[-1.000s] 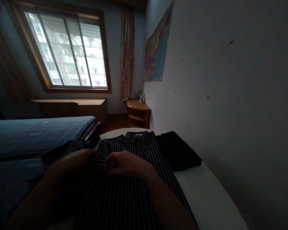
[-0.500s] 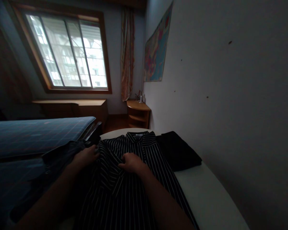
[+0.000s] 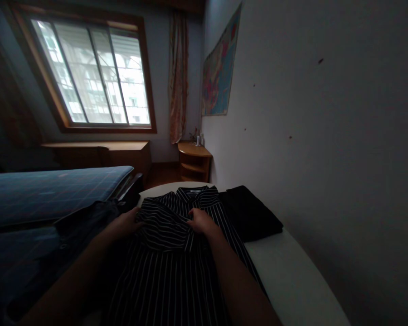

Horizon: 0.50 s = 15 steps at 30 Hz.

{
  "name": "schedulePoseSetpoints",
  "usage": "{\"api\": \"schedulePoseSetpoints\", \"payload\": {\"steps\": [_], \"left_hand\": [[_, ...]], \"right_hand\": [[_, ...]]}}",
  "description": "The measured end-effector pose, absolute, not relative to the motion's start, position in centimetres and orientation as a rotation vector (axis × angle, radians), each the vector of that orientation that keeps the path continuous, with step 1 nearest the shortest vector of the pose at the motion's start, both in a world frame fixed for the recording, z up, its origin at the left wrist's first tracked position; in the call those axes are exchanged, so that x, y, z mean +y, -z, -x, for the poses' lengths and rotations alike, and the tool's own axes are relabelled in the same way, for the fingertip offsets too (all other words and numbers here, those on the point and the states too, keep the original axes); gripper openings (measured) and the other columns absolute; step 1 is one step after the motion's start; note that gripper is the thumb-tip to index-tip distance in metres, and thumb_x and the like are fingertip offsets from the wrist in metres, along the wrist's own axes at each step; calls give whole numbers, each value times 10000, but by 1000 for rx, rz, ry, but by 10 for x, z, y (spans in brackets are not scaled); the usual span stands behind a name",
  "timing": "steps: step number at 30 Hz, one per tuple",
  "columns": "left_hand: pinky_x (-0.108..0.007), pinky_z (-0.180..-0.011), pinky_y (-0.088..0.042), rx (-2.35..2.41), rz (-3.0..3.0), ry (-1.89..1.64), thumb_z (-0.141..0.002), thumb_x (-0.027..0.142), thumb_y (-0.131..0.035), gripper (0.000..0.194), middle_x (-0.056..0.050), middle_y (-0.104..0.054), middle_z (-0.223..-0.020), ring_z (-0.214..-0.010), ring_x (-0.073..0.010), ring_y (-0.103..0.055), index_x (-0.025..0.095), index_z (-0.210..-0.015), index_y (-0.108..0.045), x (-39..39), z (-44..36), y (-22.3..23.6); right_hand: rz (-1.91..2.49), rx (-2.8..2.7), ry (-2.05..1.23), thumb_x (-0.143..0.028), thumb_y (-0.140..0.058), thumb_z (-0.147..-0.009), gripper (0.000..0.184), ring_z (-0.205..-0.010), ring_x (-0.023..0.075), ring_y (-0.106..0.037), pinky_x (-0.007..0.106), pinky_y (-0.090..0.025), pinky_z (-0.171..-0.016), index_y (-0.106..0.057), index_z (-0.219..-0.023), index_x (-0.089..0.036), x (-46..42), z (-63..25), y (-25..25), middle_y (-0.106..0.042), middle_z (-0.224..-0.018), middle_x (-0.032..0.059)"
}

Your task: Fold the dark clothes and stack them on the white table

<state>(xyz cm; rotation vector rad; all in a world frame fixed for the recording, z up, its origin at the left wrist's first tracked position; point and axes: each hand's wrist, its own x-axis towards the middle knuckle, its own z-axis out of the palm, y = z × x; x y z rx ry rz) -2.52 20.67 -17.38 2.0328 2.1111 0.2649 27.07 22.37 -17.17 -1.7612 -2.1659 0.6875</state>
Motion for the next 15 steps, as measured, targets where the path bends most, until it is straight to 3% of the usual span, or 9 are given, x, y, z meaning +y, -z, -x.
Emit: {"api": "schedulePoseSetpoints", "payload": {"steps": [7, 11, 15], "left_hand": [[-227, -951, -464, 1946, -2068, -383, -773, 45, -522, 401, -91, -716, -1162, -1129, -192, -647, 173, -1129, -657, 215, 27, 178], [-303, -1005, -464, 1891, -2071, -461, -753, 151, -604, 392, -102, -718, -1134, -1144, -246, -633, 149, -1142, -653, 215, 24, 177], [-350, -1066, -433, 1859, -2066, -524, -642, 207, -707, 579, -101, -685, -1202, -1214, -287, -585, 152, -1211, -613, 212, 22, 175]], "right_hand": [[1780, -2228, -642, -252, -659, -828, 337, -1026, 234, -661, 303, -479, -859, -685, -1154, -172, 221, -270, 170, -707, -1135, 106], [1751, -2280, -561, -302, -677, -828, 463, -1169, 276, -590, 353, -435, -968, -631, -1266, -158, 218, -269, 168, -636, -1270, 151], [1717, -2326, -554, -261, -651, -843, 442, -1156, 250, -602, 326, -441, -952, -628, -1277, -186, 217, -267, 169, -649, -1261, 121]]}}
